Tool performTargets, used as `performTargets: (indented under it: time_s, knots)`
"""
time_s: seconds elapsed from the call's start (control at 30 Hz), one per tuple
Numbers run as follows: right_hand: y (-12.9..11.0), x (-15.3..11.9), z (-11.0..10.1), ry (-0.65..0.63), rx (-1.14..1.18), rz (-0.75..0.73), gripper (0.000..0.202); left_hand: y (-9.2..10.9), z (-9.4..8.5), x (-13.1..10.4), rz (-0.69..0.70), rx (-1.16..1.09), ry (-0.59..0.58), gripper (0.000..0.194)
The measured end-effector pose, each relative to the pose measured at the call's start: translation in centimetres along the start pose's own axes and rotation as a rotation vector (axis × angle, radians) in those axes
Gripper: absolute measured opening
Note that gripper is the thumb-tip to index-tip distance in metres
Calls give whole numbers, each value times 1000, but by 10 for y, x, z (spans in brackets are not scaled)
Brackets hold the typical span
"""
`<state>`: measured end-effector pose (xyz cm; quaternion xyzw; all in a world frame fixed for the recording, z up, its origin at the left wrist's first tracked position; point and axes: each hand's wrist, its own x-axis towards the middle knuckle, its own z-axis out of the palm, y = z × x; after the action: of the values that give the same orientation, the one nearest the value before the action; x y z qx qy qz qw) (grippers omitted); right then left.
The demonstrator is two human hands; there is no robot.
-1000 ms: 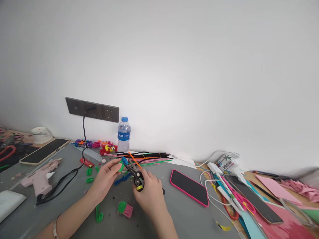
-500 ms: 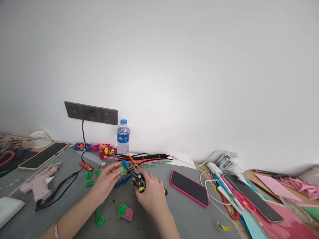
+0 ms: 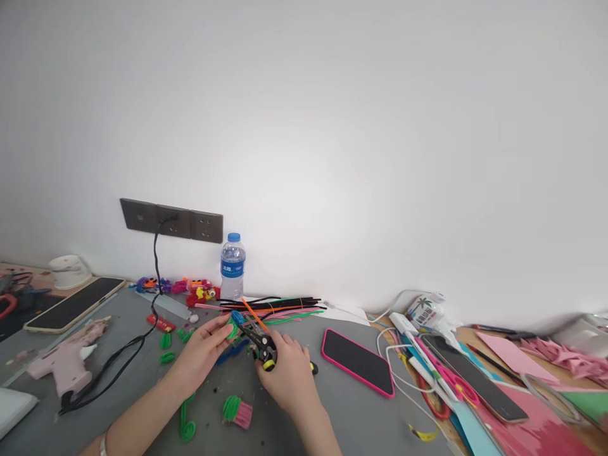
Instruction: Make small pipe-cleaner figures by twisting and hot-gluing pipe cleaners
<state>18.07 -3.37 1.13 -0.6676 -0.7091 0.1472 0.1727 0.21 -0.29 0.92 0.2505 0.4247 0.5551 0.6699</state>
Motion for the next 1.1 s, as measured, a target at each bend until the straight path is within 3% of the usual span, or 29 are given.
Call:
performTargets:
  time_s: [0.83,1.1]
  knots:
    - [3,0,-3,-45,58,-7,42,4,2,-2,-75,-17,26,29]
    - [2,0,-8,-52,76,-23,40,-1,-1,3,-62,-55,-13,33]
